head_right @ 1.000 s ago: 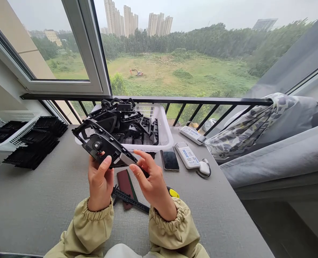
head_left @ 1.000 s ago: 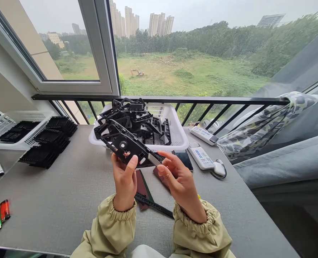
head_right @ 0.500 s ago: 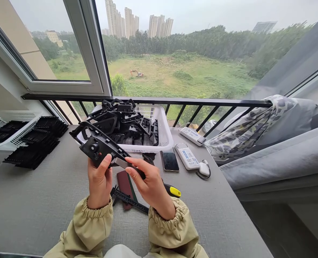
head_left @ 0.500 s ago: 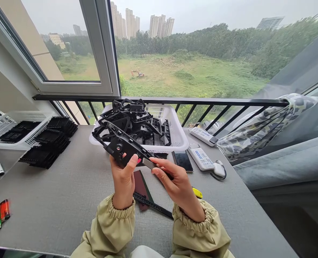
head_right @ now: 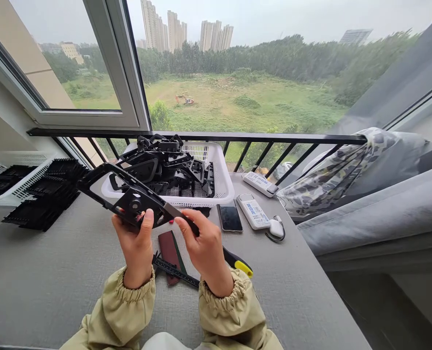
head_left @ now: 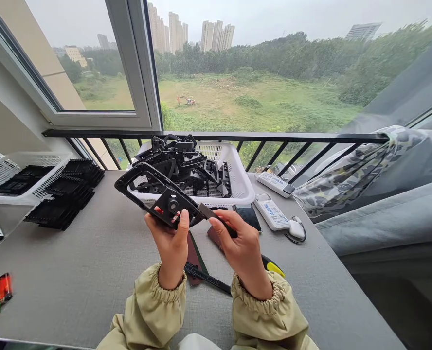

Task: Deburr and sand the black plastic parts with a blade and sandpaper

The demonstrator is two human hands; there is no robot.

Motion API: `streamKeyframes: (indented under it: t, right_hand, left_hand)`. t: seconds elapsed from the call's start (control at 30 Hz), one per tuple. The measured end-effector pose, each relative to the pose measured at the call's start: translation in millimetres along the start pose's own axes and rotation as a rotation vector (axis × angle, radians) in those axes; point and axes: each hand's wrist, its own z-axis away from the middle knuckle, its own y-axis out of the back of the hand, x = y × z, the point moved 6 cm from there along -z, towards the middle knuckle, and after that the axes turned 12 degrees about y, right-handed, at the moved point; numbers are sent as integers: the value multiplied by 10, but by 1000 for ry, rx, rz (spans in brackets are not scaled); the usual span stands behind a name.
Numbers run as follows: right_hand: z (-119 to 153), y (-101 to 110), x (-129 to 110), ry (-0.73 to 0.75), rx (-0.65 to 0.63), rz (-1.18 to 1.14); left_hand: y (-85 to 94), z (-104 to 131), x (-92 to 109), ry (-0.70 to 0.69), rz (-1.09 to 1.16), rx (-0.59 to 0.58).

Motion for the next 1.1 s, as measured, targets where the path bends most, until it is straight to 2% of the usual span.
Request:
streamKeyframes:
  t: [0.17, 0.3, 0.43, 0.67, 0.83, 1.0, 1.1]
  right_hand:
    - [-1, -37, -17, 45, -71, -41]
    - [6, -3, 16, -8, -9, -3]
    - [8, -46, -4, 23, -59, -60]
    - [17, 11, 163, -171, 18, -75]
    - [26, -88, 147, -191, -94, -189]
    - [43, -105, 127, -210, -99, -220]
    - [44, -105, 117, -203, -96, -232]
  left_hand:
    - [0, -3, 6, 4, -7, -7]
    - [7, -6, 8, 2, 3, 7]
    - [-4, -12, -8, 22, 13, -15]
    - [25, -75, -110, 152, 133, -21]
    - [-59, -70, -97, 245, 205, -98]
    - [-62, -54, -107, 368, 197, -65]
    - [-62, -79, -121, 377, 233, -88]
